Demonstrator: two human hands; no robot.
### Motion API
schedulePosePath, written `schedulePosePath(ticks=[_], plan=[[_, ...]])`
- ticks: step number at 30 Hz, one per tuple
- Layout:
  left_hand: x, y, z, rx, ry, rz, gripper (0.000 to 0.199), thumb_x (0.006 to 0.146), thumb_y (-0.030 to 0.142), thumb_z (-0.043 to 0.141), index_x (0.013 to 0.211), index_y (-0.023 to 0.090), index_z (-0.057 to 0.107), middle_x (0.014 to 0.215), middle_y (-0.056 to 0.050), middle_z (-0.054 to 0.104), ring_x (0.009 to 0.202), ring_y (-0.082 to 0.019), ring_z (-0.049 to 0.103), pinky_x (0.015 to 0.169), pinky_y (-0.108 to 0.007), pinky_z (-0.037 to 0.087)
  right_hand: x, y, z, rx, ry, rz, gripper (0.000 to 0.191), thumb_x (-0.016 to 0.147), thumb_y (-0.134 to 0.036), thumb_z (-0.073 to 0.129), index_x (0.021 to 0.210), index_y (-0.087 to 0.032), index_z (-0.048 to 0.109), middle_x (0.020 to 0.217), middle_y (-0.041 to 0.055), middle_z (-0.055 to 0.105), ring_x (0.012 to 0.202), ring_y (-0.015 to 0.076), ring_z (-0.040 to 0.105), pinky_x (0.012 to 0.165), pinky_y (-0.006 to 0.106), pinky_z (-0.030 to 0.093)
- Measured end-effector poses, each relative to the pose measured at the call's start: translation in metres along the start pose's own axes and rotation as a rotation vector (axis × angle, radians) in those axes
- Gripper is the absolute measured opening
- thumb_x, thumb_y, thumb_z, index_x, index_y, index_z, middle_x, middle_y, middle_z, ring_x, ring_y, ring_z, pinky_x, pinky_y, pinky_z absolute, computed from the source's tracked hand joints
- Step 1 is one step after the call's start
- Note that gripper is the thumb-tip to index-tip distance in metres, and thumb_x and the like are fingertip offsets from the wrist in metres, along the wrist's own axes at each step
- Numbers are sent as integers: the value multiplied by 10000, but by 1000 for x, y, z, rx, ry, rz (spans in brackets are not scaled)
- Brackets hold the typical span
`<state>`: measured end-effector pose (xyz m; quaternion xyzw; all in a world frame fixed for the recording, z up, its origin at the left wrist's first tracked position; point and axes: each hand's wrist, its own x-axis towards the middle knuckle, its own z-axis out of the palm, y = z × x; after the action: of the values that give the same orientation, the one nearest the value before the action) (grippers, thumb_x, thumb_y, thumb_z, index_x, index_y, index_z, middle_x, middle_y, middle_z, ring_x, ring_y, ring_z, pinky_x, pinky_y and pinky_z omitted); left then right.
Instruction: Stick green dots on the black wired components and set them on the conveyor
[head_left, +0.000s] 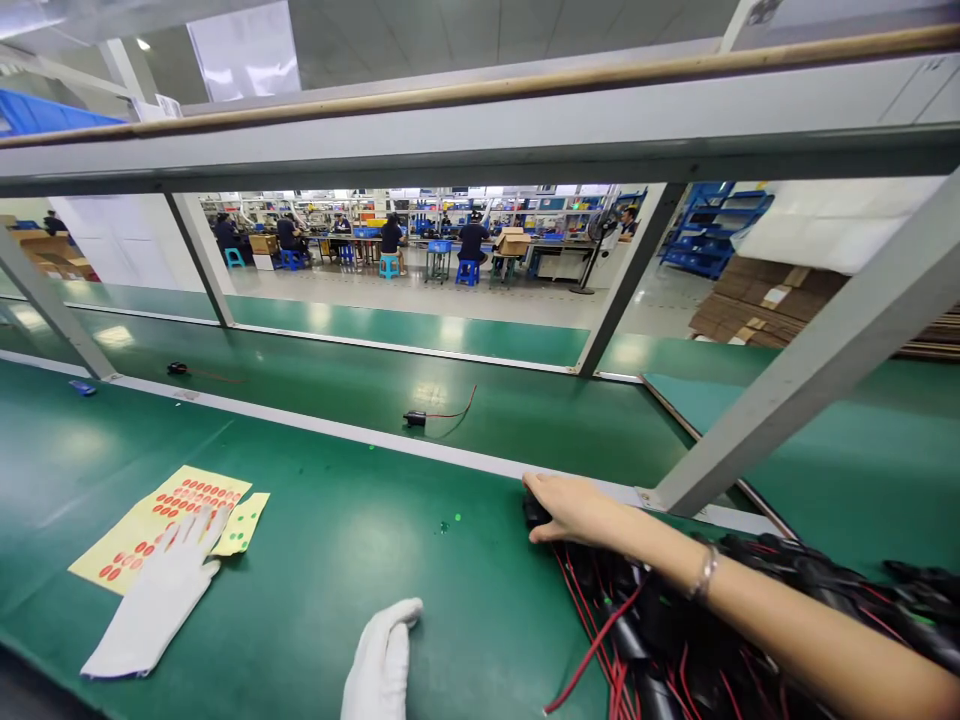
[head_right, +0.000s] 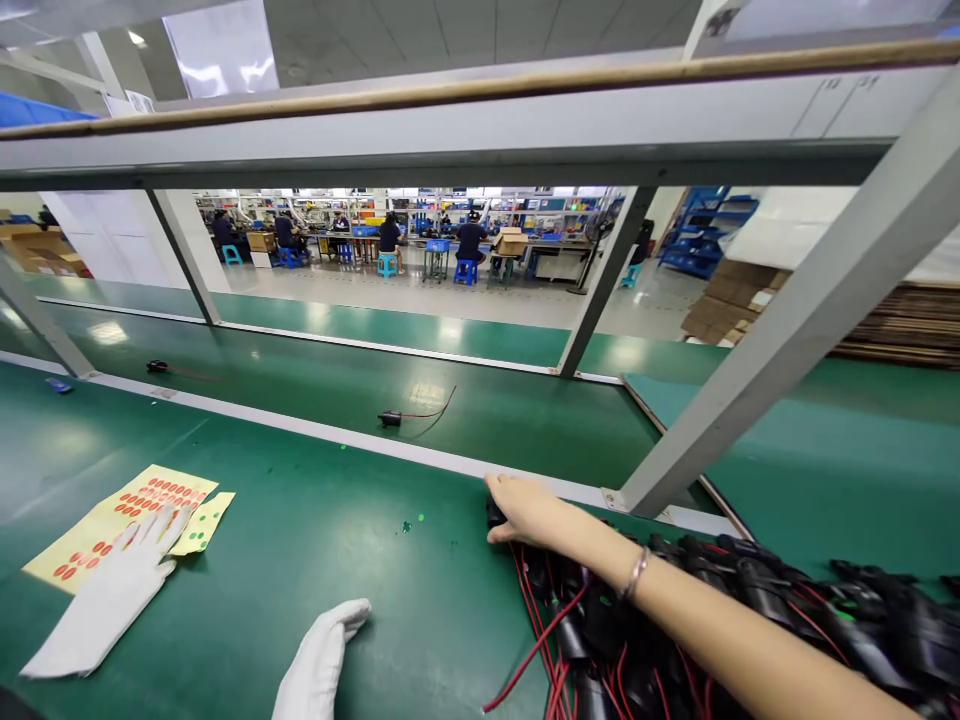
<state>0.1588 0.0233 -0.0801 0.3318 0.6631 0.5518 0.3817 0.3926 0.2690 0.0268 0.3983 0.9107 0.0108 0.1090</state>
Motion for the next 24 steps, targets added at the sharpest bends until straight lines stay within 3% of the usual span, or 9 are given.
schedulePosePath(ticks=[2,5,11,16,19,21,24], plan=[[0,15,5,-76,-86,-47,514,939,594,454,1119,185,706,1232,-111,689,1183,-290,622,1128,-461,418,-11,-4,18,-4,51,19,302,922,-329,711,1121,-116,630,1055,84,668,937,206,656,841,383,551],[1,36,11,-127,-178,-12,534,956,599,429,1122,170,700,1201,-125,706,1163,-284,643,1103,-452,451,-8,-6,31,-1,120,24,202,947,-257,666,1092,-121,627,1055,71,656,959,201,645,856,381,545],[2,67,14,-83,-274,78,537,980,575,388,1151,144,659,1245,-146,679,1185,-268,630,1112,-439,444,-2,-12,20,4,256,-29,183,856,-180,725,984,-115,612,929,58,647,825,190,639,740,339,547],[-3,87,19,-63,-272,65,492,962,473,488,1309,138,589,1406,-139,591,1298,-252,560,1172,-417,387,-40,-70,-18,55,472,-306,389,826,-110,663,1195,-139,545,1135,145,655,1029,284,649,864,413,562],[-10,100,18,-199,-307,117,483,881,355,625,1323,163,593,1349,-96,642,1244,-239,601,1120,-364,438,-68,-112,-35,100,673,-528,431,866,-88,563,1283,-162,486,1181,142,672,1045,286,667,881,429,573],[-16,107,13,-231,-314,109,435,813,277,676,1238,184,656,1245,-60,700,1183,-239,635,1070,-340,467,-80,-131,-40,170,813,-629,390,915,-93,511,1300,-143,474,1123,143,698,1002,259,691,859,389,591],[-26,111,1,-218,-346,90,423,747,253,714,1167,199,709,1188,-39,726,1150,-257,649,1028,-332,480,-86,-143,-41,327,887,-663,364,956,-128,526,1311,-146,451,1083,137,704,1027,207,696,875,295,595]])
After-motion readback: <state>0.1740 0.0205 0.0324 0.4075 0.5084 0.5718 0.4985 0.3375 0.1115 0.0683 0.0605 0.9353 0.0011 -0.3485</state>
